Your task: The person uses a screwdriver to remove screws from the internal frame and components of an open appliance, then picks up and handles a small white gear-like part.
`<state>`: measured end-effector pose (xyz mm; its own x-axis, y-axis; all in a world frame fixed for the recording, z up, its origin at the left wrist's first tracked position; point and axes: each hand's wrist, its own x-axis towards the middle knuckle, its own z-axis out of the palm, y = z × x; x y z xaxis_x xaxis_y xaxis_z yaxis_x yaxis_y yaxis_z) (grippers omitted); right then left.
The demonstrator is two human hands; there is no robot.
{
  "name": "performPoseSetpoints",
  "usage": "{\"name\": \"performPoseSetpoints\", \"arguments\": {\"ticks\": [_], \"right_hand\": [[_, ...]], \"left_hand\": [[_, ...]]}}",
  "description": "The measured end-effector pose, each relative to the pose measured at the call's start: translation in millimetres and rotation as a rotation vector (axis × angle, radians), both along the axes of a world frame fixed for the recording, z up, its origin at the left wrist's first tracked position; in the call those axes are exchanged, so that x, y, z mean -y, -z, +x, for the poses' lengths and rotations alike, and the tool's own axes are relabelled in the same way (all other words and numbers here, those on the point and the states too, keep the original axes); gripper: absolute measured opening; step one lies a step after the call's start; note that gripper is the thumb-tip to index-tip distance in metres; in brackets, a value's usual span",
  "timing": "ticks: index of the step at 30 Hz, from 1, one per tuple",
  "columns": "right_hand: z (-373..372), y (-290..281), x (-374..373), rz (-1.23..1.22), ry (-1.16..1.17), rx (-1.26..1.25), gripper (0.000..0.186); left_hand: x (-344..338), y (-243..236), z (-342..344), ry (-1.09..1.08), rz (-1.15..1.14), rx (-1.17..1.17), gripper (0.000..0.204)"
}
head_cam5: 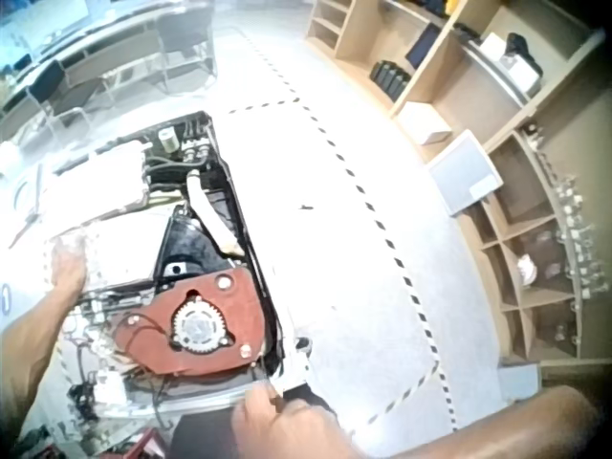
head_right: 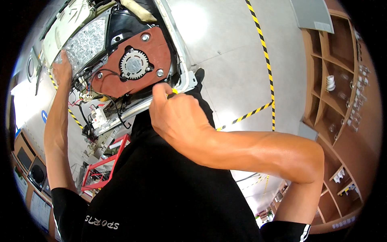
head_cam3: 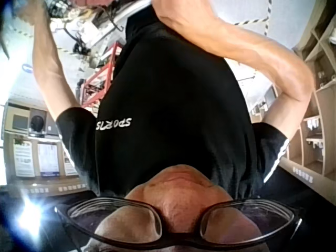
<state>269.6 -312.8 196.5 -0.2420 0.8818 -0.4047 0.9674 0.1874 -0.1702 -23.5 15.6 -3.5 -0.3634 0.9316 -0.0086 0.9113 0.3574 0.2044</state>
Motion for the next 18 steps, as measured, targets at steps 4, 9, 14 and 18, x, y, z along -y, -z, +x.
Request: {"name": "performPoseSetpoints", "arguments": {"ticks": [4,9,14,18], "right_hand": [[19,-8,-8,0.149,0.023,-0.312,0.014],[35,-19,-11,0.047,0.028,0.018,0.009],[38,-15,-9,0.183,-0.027,-0.096,0.018],[36,-12,-5,0.206,-0.099,-0.128,0.027]], "left_hand": [[2,-2,4,-0.006,-0.009,0.012,0.105],[3,-4,6,-0.016,-0.003,0.011,0.105],[5,-5,7,0.005,0.013,0.014,0.105],[7,-5,8,0.002,0.009,0.013,0.104]]}}
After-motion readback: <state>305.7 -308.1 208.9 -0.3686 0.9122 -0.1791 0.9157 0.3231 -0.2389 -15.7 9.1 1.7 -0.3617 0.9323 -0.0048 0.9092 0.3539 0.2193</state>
